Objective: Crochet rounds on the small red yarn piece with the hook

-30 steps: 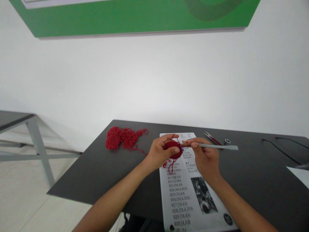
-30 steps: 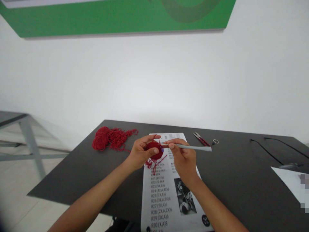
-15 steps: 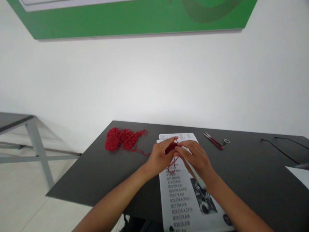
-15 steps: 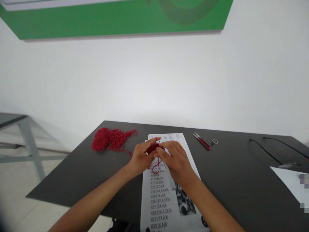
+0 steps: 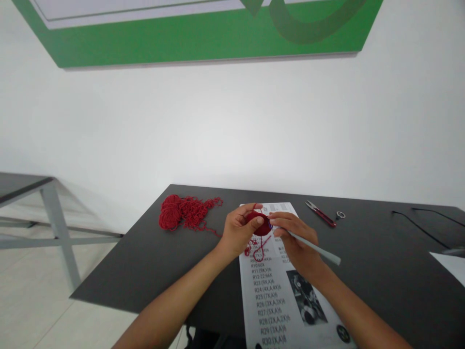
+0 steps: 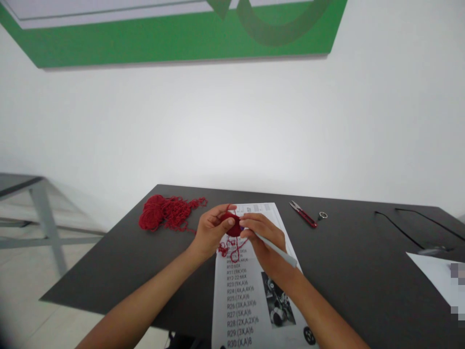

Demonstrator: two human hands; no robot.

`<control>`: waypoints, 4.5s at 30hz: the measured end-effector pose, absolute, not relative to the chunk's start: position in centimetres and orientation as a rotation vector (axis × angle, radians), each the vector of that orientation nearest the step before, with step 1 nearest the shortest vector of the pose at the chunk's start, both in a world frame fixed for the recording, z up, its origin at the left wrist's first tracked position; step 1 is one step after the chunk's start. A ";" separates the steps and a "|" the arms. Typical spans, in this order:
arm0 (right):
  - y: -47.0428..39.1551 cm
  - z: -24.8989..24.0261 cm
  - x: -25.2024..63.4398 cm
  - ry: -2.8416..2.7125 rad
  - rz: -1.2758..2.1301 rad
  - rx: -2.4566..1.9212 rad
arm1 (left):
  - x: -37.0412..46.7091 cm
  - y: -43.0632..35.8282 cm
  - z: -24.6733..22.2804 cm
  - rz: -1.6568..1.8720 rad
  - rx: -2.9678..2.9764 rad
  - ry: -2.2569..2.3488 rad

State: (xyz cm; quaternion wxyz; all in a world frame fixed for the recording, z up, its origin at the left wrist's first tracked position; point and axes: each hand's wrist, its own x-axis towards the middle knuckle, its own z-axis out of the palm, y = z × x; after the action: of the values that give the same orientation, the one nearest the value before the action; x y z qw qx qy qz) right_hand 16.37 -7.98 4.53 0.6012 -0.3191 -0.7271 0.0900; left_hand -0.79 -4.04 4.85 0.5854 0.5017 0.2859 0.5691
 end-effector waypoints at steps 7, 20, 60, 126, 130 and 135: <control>-8.0 5.0 15.7 -1.608 0.545 -1.118 | -2.6 -2.8 5.3 1.470 1.637 0.910; -8.0 5.8 15.0 -1.052 1.275 -0.662 | -2.1 -2.6 4.8 1.436 1.420 0.748; -9.5 5.6 15.8 -1.426 0.758 -0.891 | -1.6 -5.1 6.6 1.088 0.791 0.313; -8.2 5.3 16.4 -1.899 -0.212 -0.632 | -1.5 -5.1 4.8 1.515 2.006 0.803; -8.1 5.1 16.4 -1.964 -0.402 -0.641 | -1.6 -5.2 4.4 1.583 2.133 0.740; -8.2 5.2 16.8 -1.976 -0.593 -0.697 | -0.5 -5.7 4.2 1.335 1.517 0.625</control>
State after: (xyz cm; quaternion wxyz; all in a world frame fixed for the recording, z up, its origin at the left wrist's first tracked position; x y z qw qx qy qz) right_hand 16.83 -8.20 5.16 0.4636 -0.2837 -0.8040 -0.2412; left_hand -0.51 -5.74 4.21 0.4908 0.6249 0.2572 0.5499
